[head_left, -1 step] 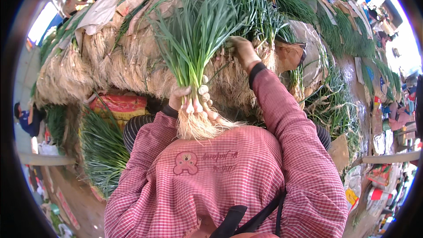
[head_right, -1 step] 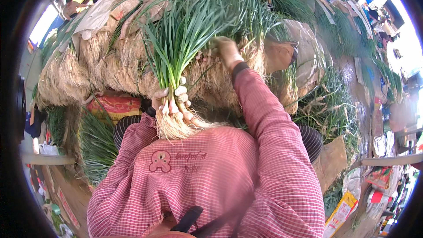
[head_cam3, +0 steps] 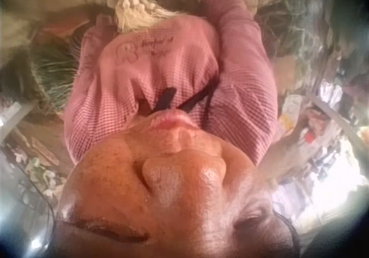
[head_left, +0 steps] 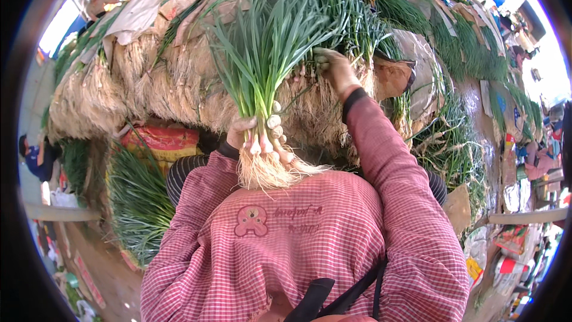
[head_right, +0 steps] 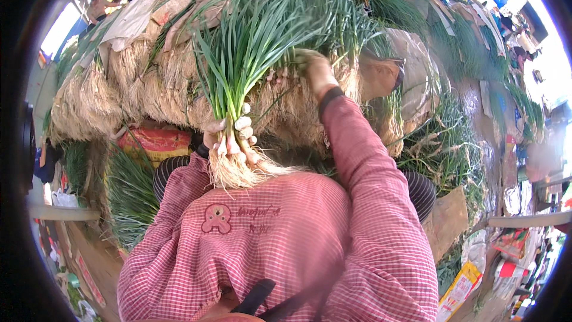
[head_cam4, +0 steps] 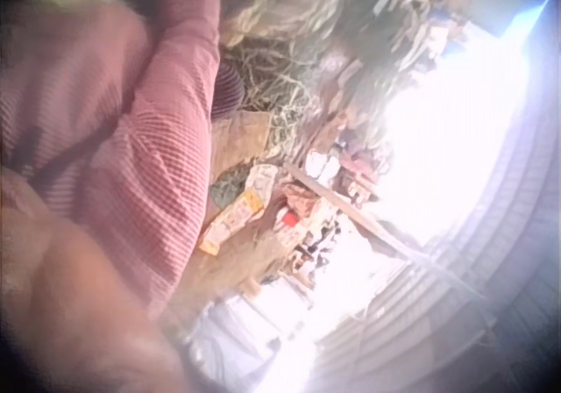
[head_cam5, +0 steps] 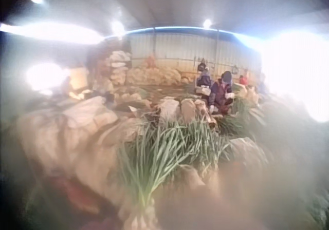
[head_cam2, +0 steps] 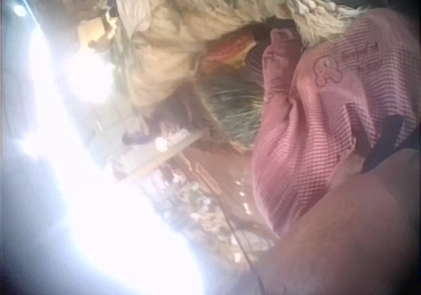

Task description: The person sorts through bunches of scallions by hand, cleaning the roots and removing dried outer leaves before placing the cleaned bunch onto a plastic sheet and covering it with a bag.

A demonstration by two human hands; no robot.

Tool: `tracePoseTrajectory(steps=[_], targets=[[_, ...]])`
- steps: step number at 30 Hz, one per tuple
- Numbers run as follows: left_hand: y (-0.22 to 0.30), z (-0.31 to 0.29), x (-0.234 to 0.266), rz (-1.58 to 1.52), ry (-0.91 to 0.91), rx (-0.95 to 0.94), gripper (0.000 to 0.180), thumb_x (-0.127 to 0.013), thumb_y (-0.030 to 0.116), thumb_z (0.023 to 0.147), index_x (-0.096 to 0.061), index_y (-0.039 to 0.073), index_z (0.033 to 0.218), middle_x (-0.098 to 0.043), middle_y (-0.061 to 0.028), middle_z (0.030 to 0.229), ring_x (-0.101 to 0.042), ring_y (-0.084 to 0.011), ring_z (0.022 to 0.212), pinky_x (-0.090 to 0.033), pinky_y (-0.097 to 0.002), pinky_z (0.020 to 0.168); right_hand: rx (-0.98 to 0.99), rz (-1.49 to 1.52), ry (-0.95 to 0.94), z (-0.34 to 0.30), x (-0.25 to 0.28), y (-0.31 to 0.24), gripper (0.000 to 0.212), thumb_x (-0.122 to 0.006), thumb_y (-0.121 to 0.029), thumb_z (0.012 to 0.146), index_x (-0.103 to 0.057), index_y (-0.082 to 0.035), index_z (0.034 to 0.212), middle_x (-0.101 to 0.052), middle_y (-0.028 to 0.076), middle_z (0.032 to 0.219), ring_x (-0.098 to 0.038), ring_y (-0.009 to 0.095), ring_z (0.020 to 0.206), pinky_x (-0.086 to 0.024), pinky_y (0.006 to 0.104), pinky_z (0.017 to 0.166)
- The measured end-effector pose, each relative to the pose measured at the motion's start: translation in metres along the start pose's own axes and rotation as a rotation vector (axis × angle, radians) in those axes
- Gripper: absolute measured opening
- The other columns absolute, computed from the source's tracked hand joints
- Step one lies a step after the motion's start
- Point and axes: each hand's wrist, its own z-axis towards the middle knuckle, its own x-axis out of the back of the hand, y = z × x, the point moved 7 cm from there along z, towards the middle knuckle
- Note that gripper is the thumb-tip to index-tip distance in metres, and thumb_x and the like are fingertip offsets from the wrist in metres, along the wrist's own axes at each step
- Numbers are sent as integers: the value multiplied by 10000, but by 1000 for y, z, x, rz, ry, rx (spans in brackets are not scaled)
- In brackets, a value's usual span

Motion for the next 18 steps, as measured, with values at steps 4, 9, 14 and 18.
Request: tracePoseTrajectory(steps=[4, 9, 14, 18], targets=[[10, -4, -16, -52, -57, -21, 592, -627, 172, 848, -301, 48, 1326, -547, -63, 987, -575, -236, 965, -392, -471, 979, 60, 332, 164, -24, 87, 2, 146, -516, -133, 959, -611, -58, 1040, -521, -39, 687, -419, 53, 535, -397, 200, 552], [4, -5, -12, 7, 56, -21, 589, -585, 230, 880, -296, 52, 1361, -535, -59, 1005, -547, -209, 966, -376, -455, 977, -123, -629, -454, -123, -48, 20, 390, -535, -292, 960, -574, 8, 1208, -655, 45, 1045, -584, 95, 785, -499, 243, 743], [1, -1, 15, 74, 231, -38, 486, -569, 224, 877, -469, -43, 1270, -607, -167, 1037, -614, -327, 977, -518, -515, 871, 37, -811, -628, -127, -98, 28, 420, -546, -268, 952, -529, 22, 1256, -641, 102, 1088, -618, 194, 930, -502, 304, 863], [0, 2, 20, 372, 431, 51, 522, -583, 199, 876, -441, -27, 1325, -641, -201, 1078, -656, -322, 913, -556, -467, 791, 550, -1321, -398, -116, -73, 28, 271, -546, -121, 918, -563, 8, 1156, -633, 106, 1056, -629, 226, 934, -524, 321, 859]])
